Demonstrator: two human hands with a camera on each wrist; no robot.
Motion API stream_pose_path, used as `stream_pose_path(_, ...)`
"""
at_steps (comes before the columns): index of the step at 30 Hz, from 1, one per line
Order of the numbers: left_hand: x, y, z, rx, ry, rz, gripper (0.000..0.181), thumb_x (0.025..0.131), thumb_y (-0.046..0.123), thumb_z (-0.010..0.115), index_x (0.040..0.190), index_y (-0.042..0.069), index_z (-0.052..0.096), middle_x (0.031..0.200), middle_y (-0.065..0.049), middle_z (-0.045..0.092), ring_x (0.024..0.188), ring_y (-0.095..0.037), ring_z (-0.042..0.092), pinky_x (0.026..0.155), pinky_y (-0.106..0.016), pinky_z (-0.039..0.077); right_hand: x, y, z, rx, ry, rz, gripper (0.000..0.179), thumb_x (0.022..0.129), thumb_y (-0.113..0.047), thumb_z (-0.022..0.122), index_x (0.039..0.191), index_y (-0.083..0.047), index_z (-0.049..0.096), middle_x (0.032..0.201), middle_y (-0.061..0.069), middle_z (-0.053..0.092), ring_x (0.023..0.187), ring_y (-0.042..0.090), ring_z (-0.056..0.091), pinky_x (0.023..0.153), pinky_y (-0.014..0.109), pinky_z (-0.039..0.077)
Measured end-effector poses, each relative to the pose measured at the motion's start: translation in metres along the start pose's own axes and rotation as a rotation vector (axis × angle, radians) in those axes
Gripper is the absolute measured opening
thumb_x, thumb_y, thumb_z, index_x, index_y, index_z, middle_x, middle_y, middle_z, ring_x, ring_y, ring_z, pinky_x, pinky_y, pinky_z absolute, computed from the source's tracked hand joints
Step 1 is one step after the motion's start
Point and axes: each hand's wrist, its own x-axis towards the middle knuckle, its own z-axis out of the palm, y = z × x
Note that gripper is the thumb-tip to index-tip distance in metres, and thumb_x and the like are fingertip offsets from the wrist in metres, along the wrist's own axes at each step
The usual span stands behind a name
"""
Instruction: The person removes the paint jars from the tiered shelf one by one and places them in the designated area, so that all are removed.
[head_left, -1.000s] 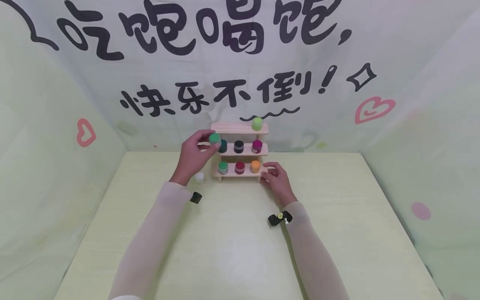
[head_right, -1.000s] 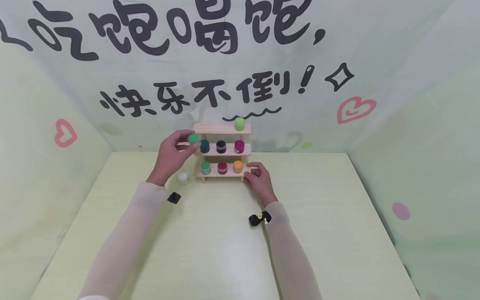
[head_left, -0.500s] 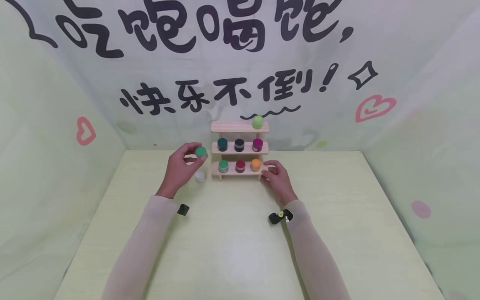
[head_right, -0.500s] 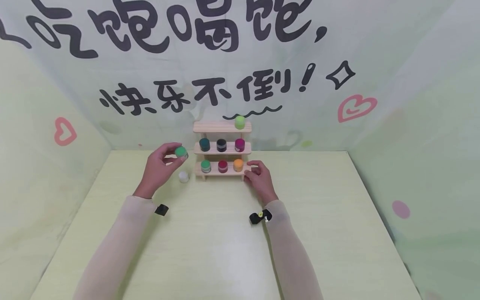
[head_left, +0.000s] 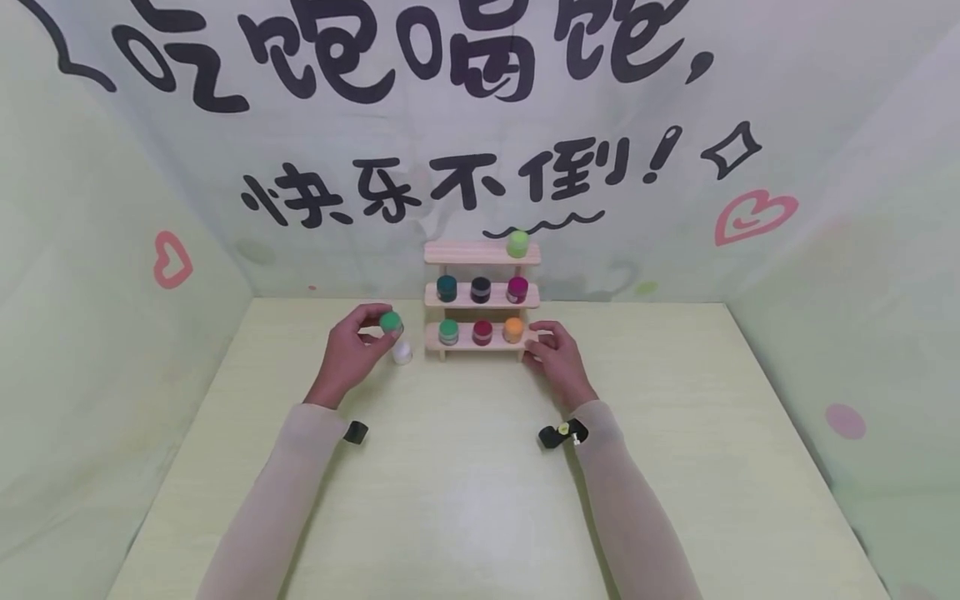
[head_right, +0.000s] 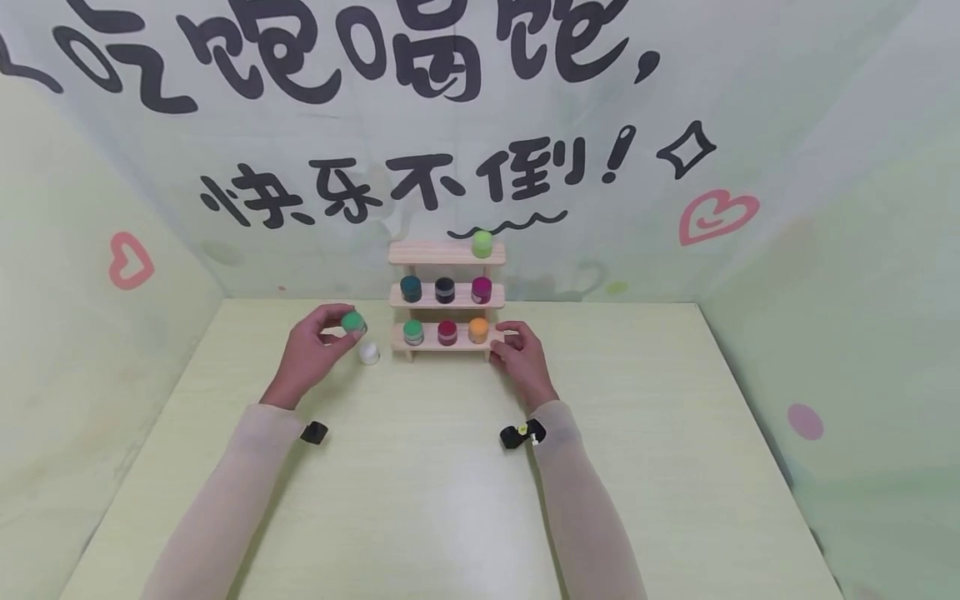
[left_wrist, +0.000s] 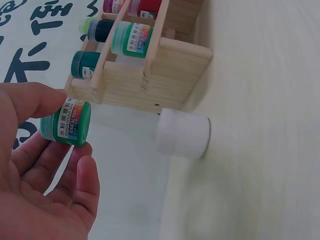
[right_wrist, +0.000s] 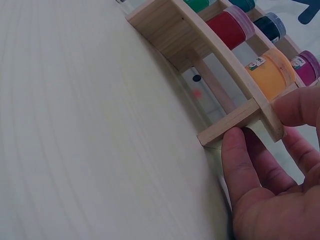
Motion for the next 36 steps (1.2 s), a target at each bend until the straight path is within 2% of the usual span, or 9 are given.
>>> stream_pose_path(6, -0.003, -0.013, -0.004, -0.006, -0.005, -0.024, 0.046, 0.092, 0.034, 0.076, 0.134, 0.021, 0.063, 0.125, -0.001, 0.066, 0.114, -0.018, 0.060, 0.082, -0.018, 0.054, -0.001, -0.001, -0.001, 0.005, 0.000, -0.004, 0.034, 0.097, -0.005, 0.063, 0.130, -0.014, 0.057, 0.101, 0.011, 0.060, 0.099, 0.023, 0.066, 0.094, 0.036, 0.059)
stream_pose_path(13, -0.011, -0.025, -0.010, 0.027, -0.038, -0.076, 0.050, 0.092, 0.039, 0.075, 0.135, 0.019, 0.061, 0.125, -0.002, 0.066, 0.117, -0.020, 0.059, 0.084, -0.020, 0.054, -0.001, -0.001, 0.000, 0.000, 0.003, -0.004, 0.035, 0.098, -0.006, 0.063, 0.131, -0.014, 0.057, 0.101, 0.009, 0.060, 0.098, 0.021, 0.066, 0.094, 0.035, 0.059)
stream_pose_path(21, -0.018, -0.035, -0.016, 0.080, -0.068, -0.134, 0.050, 0.093, 0.037, 0.074, 0.137, 0.017, 0.059, 0.127, -0.003, 0.065, 0.121, -0.023, 0.058, 0.095, -0.040, 0.053, -0.002, -0.001, 0.001, -0.003, 0.012, 0.008, 0.034, 0.098, -0.006, 0.063, 0.129, -0.016, 0.057, 0.102, 0.010, 0.059, 0.098, 0.022, 0.065, 0.093, 0.033, 0.059)
stream_pose_path(28, -0.018, -0.039, -0.018, 0.105, -0.090, -0.171, 0.047, 0.095, 0.026, 0.072, 0.138, 0.014, 0.057, 0.133, -0.009, 0.062, 0.127, -0.029, 0.056, 0.101, -0.047, 0.052, -0.002, -0.003, 0.000, -0.007, 0.025, -0.011, 0.035, 0.097, -0.005, 0.063, 0.130, -0.015, 0.057, 0.097, 0.007, 0.057, 0.092, 0.019, 0.064, 0.090, 0.032, 0.060)
stream_pose_path(36, -0.022, -0.044, -0.018, 0.134, -0.127, -0.240, 0.047, 0.097, 0.027, 0.070, 0.139, 0.014, 0.055, 0.134, -0.013, 0.061, 0.127, -0.034, 0.055, 0.106, -0.052, 0.047, -0.004, -0.003, 0.001, -0.020, 0.030, -0.005, 0.034, 0.096, -0.007, 0.064, 0.129, -0.016, 0.058, 0.099, 0.008, 0.054, 0.094, 0.020, 0.062, 0.091, 0.033, 0.060)
